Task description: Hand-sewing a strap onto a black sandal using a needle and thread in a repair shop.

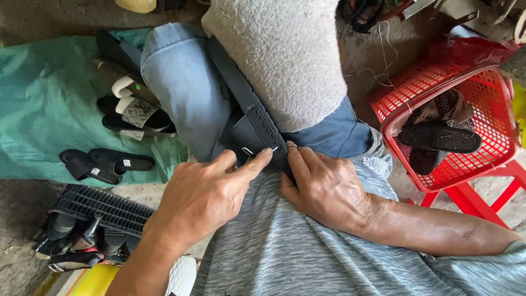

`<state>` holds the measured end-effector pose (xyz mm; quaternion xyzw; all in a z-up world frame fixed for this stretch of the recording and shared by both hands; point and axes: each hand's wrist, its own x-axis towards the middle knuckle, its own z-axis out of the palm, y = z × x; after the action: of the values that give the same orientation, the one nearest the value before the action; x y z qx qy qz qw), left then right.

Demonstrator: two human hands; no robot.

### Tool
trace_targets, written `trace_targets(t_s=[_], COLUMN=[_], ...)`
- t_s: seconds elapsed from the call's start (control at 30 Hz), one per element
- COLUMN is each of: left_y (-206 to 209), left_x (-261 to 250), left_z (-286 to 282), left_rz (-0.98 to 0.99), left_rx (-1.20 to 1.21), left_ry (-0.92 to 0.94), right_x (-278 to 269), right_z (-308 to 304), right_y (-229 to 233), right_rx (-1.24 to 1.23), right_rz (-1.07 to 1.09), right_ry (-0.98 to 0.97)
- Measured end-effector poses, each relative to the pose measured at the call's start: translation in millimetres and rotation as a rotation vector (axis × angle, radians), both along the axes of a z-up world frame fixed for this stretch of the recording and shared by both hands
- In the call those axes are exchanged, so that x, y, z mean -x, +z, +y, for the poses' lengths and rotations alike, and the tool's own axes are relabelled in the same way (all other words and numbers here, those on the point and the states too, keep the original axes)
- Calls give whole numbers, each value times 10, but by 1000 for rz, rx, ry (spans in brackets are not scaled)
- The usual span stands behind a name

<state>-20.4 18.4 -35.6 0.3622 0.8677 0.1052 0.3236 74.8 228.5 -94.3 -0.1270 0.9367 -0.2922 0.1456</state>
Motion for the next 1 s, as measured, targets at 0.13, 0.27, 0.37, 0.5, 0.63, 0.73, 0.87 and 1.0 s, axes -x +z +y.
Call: trace_targets(t_s=[0.13,0.27,0.37,0.5,0.63,0.73,0.87,1.0], left_y=[-83,-173,-271,-311,-312,-374,-433,-403], left_x=[-36,-98,-126,-98,-231,-372,-506,-502], left_z=[22,75,44,-247,-458,-593,-671,-652], left_rz=[3,85,83,-35,-1,101,80,35], left_rx=[-57,-92,-127,-355,-372,-373,-460,-470], left_ry=[3,8,25,144,227,337,436,439], right_x=[-39,-30,-24,41,159,217,344,45], right_z=[-1,6,-7,-65,-10,291,787,1430], right_y=[-45,-65,-88,15,108,40,72,-556], right_rx=[-19,3,11,-2,74,511,511,164], right_rz=[-8,-12,14,189,79,-59,-380,116], right_ry=[-10,-18,-27,38,91,11,-433,-355])
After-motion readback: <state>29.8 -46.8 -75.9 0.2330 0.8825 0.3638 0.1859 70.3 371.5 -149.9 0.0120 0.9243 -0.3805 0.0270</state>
